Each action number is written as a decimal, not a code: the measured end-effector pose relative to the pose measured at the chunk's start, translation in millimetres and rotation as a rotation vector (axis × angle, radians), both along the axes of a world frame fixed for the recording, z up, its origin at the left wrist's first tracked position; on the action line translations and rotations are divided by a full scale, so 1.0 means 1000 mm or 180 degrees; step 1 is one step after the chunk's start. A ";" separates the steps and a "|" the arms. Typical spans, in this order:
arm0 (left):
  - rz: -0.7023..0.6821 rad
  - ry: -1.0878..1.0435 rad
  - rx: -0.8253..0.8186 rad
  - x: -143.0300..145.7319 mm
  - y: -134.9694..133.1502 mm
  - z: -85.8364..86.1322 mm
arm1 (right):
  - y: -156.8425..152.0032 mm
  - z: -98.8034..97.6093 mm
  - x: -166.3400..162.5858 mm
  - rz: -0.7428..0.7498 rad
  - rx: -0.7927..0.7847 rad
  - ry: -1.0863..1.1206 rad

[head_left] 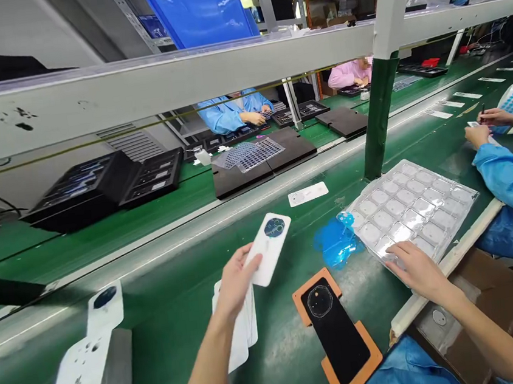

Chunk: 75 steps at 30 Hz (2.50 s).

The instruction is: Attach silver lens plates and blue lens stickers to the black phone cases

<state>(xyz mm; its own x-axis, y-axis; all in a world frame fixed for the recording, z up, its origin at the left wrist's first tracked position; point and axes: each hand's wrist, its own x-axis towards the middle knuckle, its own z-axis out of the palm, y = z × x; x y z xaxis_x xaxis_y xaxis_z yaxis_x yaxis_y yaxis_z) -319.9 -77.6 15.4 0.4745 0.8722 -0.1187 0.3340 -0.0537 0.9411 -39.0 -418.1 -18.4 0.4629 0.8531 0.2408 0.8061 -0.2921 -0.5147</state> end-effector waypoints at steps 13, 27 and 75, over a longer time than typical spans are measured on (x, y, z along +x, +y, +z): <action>-0.0126 0.1344 0.2324 -0.018 -0.065 -0.069 | 0.138 -0.034 0.003 0.0521 -0.0731 -0.0723; -0.0271 0.1621 0.2309 -0.017 -0.069 -0.067 | 0.113 0.001 0.007 0.0961 0.0108 0.0590; -0.3055 -0.0028 0.1242 0.105 -0.182 0.032 | -0.071 -0.016 -0.005 0.0423 -0.0374 -0.1422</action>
<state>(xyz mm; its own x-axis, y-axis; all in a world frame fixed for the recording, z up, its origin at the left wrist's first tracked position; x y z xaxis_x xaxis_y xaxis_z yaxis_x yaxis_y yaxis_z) -214.6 -259.2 47.9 0.9898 0.1037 0.0978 -0.0170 -0.5953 0.8033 -44.4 -489.4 -34.5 0.2211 0.9313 0.2895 0.9751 -0.2069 -0.0792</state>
